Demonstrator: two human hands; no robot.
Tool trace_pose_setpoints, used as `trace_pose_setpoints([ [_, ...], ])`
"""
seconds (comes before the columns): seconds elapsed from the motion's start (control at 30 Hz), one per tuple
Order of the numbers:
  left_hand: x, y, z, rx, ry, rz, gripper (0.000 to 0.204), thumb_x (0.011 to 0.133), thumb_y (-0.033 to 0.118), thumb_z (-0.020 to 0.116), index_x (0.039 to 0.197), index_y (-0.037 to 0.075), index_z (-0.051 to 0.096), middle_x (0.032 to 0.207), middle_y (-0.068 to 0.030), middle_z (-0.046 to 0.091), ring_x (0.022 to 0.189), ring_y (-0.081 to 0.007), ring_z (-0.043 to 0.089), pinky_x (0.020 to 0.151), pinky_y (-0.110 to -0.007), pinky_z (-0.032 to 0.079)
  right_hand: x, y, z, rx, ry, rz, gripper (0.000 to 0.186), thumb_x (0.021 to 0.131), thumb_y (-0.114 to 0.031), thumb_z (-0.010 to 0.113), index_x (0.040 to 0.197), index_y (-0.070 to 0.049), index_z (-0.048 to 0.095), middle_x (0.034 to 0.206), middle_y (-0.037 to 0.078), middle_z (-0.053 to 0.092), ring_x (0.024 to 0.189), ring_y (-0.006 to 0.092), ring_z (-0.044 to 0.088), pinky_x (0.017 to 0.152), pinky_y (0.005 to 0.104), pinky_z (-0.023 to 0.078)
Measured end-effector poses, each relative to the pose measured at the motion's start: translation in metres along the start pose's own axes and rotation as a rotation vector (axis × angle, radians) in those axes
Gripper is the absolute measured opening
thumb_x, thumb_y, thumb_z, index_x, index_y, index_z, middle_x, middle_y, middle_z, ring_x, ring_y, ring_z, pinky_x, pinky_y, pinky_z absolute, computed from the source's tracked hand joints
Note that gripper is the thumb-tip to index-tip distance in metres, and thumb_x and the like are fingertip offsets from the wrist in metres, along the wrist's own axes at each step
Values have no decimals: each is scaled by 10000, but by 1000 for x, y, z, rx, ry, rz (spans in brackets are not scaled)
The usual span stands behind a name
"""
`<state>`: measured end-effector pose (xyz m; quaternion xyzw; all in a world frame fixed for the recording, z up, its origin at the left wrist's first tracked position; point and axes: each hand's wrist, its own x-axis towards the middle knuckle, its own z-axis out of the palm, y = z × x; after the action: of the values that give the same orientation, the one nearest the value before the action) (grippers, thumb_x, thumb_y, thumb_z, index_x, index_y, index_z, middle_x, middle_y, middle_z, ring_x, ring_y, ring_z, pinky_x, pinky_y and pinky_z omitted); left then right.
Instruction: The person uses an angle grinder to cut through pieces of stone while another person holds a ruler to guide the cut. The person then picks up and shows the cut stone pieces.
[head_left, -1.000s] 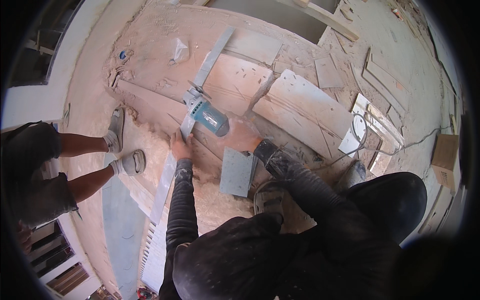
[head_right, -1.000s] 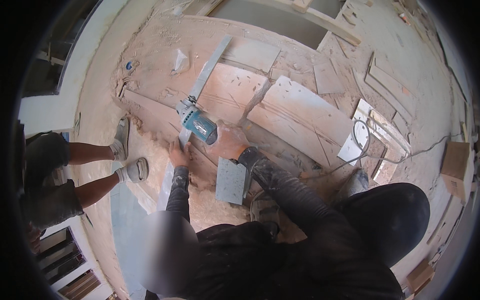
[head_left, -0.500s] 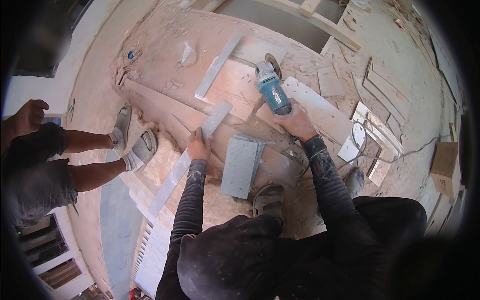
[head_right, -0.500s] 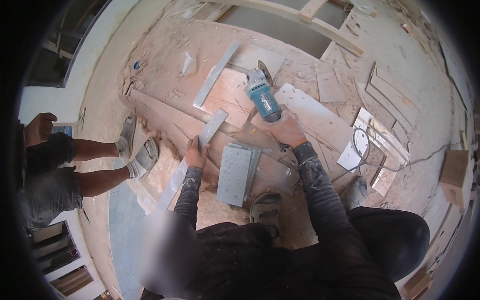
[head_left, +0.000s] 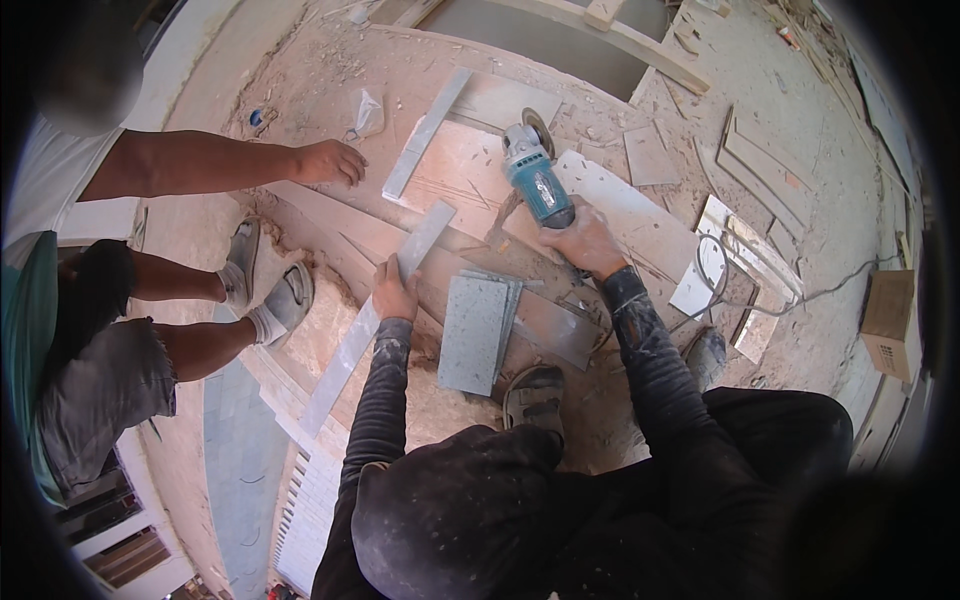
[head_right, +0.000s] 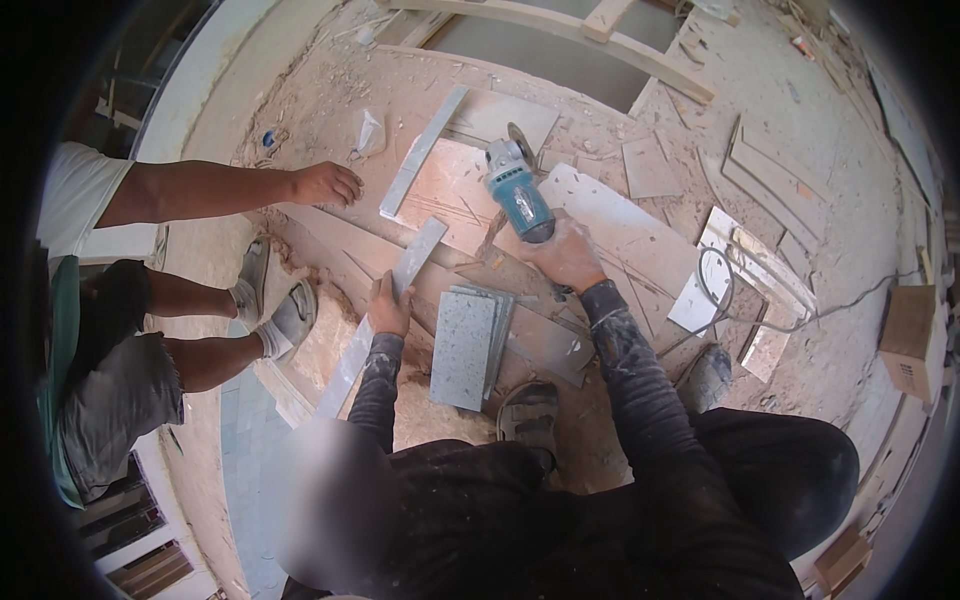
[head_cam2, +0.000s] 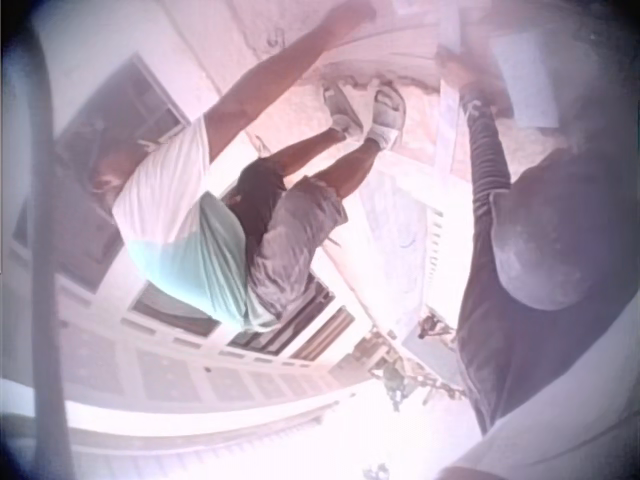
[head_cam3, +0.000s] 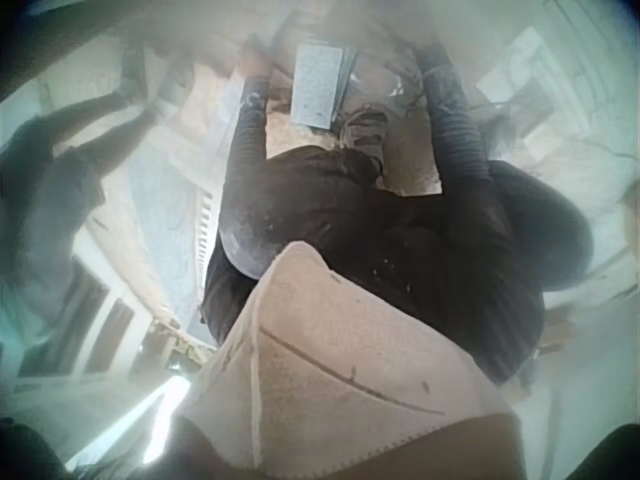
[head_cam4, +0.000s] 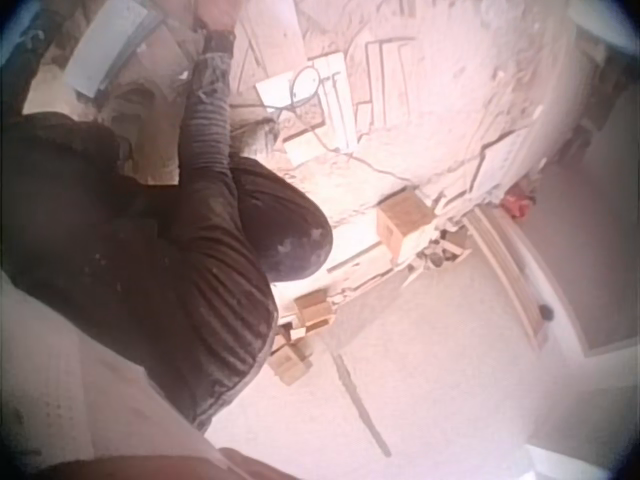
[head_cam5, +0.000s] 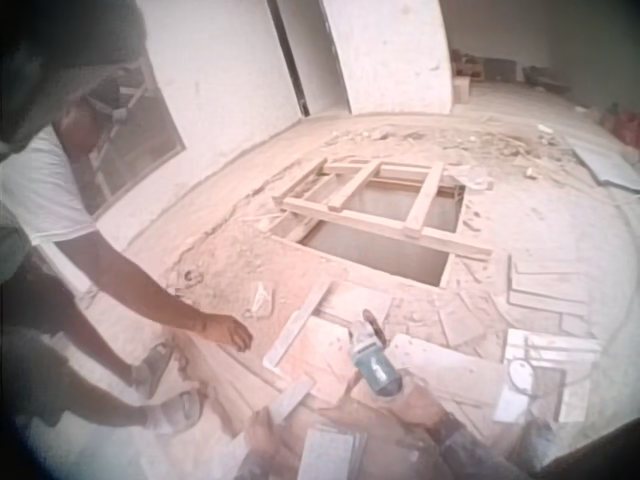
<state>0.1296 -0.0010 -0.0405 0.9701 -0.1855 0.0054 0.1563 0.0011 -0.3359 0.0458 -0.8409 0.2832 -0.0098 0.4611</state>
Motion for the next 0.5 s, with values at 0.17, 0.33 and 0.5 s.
trace_pose_setpoints([
  [0.17, -1, 0, 0, 11, 20, 9, 561, 818, 308, 713, 1279, 30, 553, 1162, -195, 590, 1060, -389, 571, 888, -446, 476, -1, -3, 2, -29, -13, 10, 670, 633, -365, 777, 1129, 50, 602, 996, 269, 671, 961, 379, 660, 856, 415, 511],
  [0.33, 0, 1, 0, 9, 21, -3, 561, 826, 325, 709, 1276, 26, 559, 1161, -199, 593, 1051, -396, 582, 884, -442, 482, -2, -6, 3, -41, 3, 12, 647, 633, -375, 772, 1103, 42, 616, 965, 263, 675, 943, 378, 663, 849, 419, 514],
  [0.5, 0, 2, 2, -10, 20, -10, 554, 805, 285, 720, 1265, 23, 555, 1146, -196, 589, 1062, -389, 560, 891, -451, 468, -2, -1, 5, -32, 1, 7, 633, 633, -368, 769, 1094, 39, 619, 955, 256, 678, 930, 381, 665, 843, 418, 517],
])
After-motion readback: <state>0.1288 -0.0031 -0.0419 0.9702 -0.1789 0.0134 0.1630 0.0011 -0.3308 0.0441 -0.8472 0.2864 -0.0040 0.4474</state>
